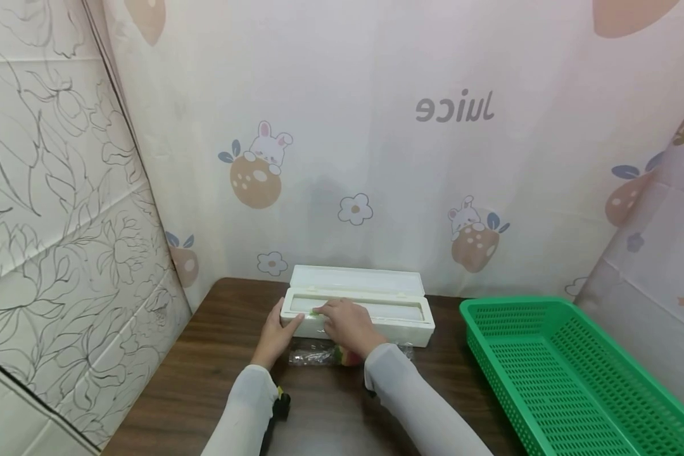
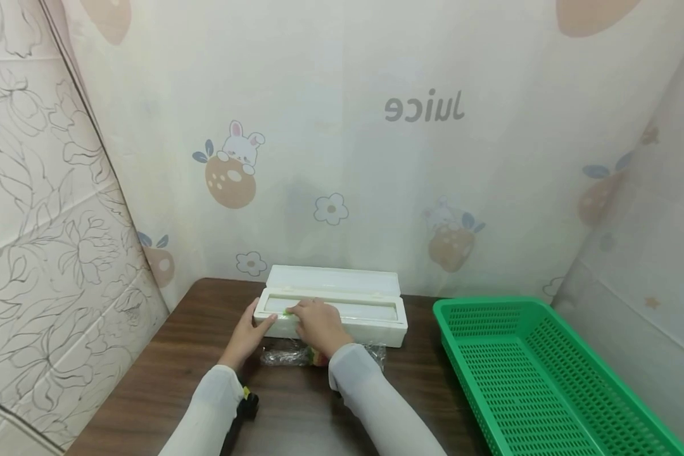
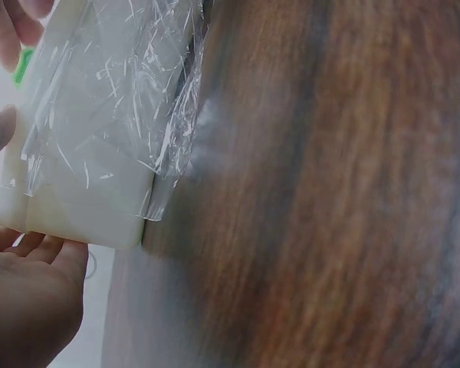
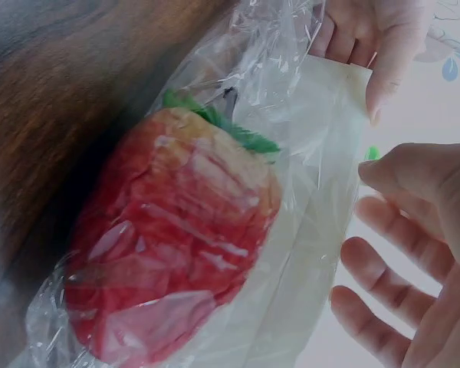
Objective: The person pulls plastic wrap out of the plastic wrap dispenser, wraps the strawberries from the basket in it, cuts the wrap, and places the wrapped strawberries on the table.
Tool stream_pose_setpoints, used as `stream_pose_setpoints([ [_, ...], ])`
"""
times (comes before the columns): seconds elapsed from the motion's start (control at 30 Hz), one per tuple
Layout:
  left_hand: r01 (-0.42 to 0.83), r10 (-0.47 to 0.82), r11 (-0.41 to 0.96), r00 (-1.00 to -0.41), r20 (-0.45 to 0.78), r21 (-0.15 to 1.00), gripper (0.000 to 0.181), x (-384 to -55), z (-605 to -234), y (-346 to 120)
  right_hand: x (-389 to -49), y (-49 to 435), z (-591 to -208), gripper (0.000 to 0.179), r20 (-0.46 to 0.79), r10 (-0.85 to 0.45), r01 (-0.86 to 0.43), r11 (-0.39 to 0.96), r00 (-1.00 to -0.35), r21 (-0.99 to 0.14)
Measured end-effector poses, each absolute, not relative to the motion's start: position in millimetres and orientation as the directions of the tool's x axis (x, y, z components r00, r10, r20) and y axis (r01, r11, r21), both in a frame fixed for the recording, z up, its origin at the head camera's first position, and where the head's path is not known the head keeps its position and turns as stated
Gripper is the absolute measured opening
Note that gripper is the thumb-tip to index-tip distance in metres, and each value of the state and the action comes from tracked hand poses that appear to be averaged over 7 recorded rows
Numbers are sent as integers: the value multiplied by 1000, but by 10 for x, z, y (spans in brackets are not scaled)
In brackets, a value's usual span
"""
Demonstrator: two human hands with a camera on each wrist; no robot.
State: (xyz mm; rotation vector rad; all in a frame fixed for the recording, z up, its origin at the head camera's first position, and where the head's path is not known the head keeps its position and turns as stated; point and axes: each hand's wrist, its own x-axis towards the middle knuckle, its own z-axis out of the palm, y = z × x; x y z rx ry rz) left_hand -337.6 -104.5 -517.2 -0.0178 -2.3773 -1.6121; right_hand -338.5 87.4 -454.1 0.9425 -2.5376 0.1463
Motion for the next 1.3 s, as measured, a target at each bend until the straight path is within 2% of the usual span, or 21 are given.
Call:
stream_pose_setpoints([
  [0.13,144,-136,380,-968,209,914,81,-3377,-5186,-1050,-3367,836,-4510,33,422,-556,-617,787,-716,-12],
  [0.3,153,-137,378,-966,219,913,81,-3380,-5173,-1057,-3396,771,-4526,26,456,-522,-645,746,-720,-164],
  [0.47,157,-130,350,-968,214,923,81,-3387,-5173,-1067,-3428,738,-4601,24,443,-497,-636,729,-746,-253],
  [0.77,145,-56,201,-986,159,969,77,-3254,-5024,-1106,-3457,704,-4671,16,458,-453,-601,758,-765,-253],
  [1.0,138,-18,202,-989,145,970,73,-3144,-4832,-1065,-3454,699,-4660,15,475,-419,-577,775,-774,-256],
  [1.3,148,-54,232,-985,164,961,77,-3347,-5120,-1127,-3410,689,-4660,17,486,-455,-610,760,-746,-225],
])
